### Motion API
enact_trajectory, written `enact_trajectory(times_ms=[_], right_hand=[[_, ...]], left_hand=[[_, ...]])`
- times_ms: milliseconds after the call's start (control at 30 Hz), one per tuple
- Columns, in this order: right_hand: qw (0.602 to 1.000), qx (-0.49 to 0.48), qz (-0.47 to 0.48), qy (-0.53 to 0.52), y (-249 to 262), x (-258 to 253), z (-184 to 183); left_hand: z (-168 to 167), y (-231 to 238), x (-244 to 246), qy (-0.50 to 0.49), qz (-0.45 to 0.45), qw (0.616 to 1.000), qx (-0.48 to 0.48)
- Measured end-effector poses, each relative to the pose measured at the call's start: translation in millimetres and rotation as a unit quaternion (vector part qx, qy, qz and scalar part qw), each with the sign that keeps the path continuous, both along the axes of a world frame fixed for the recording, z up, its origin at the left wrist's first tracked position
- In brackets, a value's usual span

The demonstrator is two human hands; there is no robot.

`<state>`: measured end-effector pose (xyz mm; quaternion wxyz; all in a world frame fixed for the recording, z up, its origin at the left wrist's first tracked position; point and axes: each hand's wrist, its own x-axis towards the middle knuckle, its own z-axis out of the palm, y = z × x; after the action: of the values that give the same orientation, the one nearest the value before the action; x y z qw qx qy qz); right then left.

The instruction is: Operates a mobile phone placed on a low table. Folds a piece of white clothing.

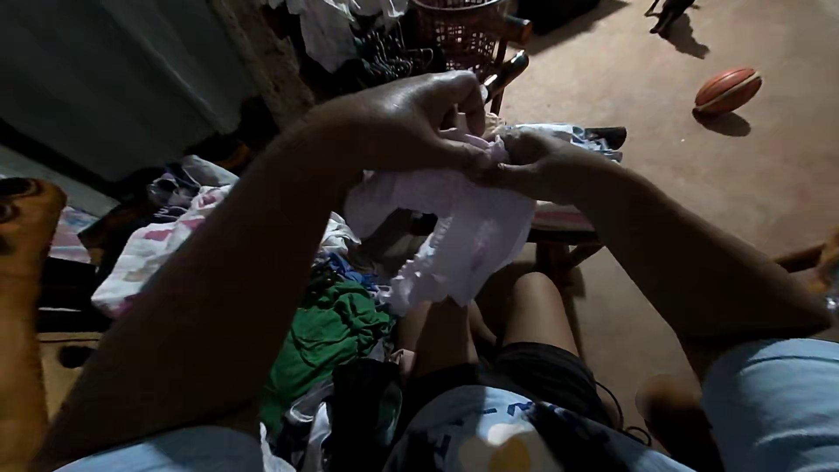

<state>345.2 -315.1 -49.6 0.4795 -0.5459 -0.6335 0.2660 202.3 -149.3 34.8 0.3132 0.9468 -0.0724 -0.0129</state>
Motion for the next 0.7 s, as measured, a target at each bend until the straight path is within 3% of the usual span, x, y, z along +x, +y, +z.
enact_trajectory(times_ms=[133,233,267,367,433,533,600,700], right_hand=[[0.992,-0.057,0.083,0.074,-3.9,6.0,3.3],[0.989,-0.026,0.108,0.101,-4.8,3.1,3.4],[0.991,-0.019,0.075,0.112,-7.5,-1.5,5.8],[0.978,0.011,-0.094,0.184,-15.2,-7.7,10.4],[0.961,0.016,-0.168,0.218,-14.8,-2.7,18.3],[0.957,0.008,-0.176,0.232,-19.5,3.7,26.3],[0.957,-0.012,-0.177,0.228,-20.6,7.0,20.2],[0.96,-0.01,-0.164,0.226,-19.9,12.6,9.2]], left_hand=[[18.2,21.3,-7.7,0.035,-0.083,0.996,-0.011],[16.8,14.9,-4.6,-0.027,-0.087,0.982,-0.168],[12.0,10.0,-4.0,-0.063,-0.061,0.966,-0.244],[-20.9,3.5,-4.5,-0.137,0.056,0.871,-0.469],[-58.7,11.2,-9.1,-0.076,0.095,0.879,-0.461],[-116.3,9.2,-20.2,0.044,0.025,0.944,-0.328],[-127.6,3.7,-20.7,0.069,0.015,0.967,-0.246],[-122.7,13.3,-15.6,0.027,0.048,0.953,-0.299]])
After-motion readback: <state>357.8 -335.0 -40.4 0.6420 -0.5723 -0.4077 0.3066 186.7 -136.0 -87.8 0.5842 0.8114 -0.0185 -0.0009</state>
